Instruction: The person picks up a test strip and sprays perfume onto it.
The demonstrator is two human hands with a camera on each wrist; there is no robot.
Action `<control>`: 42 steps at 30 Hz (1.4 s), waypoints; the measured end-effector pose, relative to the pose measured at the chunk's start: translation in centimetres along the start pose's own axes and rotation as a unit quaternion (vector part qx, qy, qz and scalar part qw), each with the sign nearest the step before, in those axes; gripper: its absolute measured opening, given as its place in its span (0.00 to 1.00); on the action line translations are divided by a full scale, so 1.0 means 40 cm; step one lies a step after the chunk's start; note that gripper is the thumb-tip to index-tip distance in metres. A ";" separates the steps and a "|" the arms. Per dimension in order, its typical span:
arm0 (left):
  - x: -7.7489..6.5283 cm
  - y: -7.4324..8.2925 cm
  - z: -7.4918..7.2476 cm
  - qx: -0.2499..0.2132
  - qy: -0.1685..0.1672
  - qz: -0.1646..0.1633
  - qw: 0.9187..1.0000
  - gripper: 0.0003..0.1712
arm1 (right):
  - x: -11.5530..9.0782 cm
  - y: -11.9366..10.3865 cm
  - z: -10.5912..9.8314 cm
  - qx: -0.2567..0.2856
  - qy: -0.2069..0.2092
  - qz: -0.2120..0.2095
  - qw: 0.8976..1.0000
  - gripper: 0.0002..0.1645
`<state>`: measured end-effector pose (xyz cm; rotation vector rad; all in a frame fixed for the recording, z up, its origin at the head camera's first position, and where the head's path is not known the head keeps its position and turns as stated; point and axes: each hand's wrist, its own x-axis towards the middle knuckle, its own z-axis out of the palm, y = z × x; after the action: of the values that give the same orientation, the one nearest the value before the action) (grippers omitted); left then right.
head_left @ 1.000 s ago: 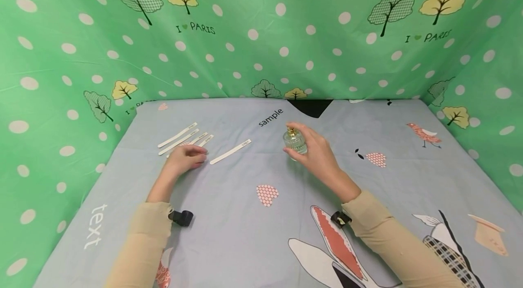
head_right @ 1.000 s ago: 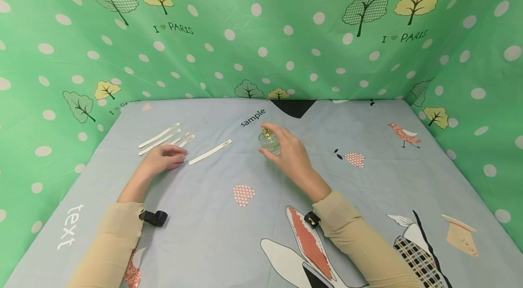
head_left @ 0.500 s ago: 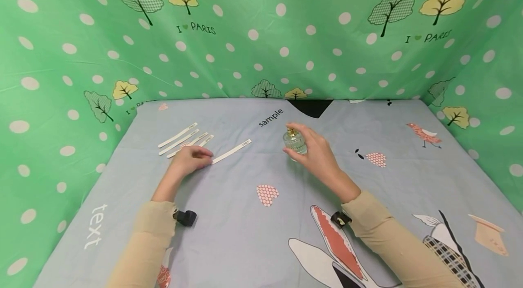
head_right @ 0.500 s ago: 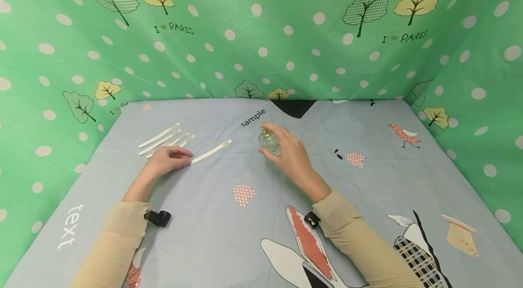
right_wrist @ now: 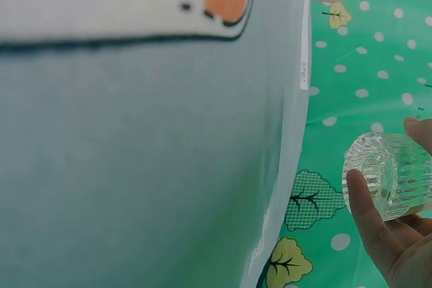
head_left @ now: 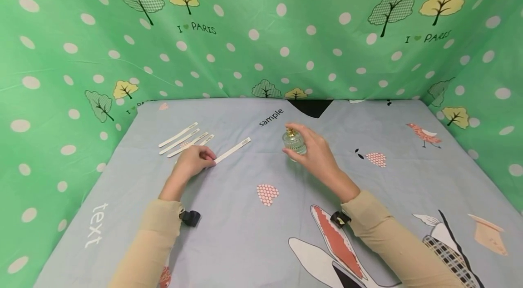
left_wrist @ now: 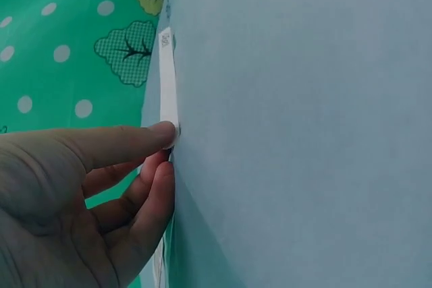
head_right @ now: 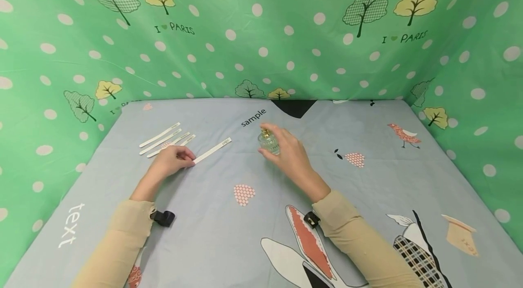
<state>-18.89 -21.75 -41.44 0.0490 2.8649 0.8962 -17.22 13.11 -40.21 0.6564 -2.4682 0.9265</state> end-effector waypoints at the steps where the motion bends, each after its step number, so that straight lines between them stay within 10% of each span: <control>1: -0.001 0.002 0.000 -0.001 0.000 -0.001 1.000 0.05 | 0.000 0.000 0.000 0.000 -0.001 0.000 1.000 0.37; 42: -0.046 0.145 -0.008 -0.110 -0.013 0.057 0.992 0.06 | -0.001 -0.005 -0.003 -0.001 0.000 0.007 1.000 0.37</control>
<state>-17.15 -17.31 -37.66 0.2006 2.7432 1.2181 -17.07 13.08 -40.05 0.6382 -2.4774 0.9288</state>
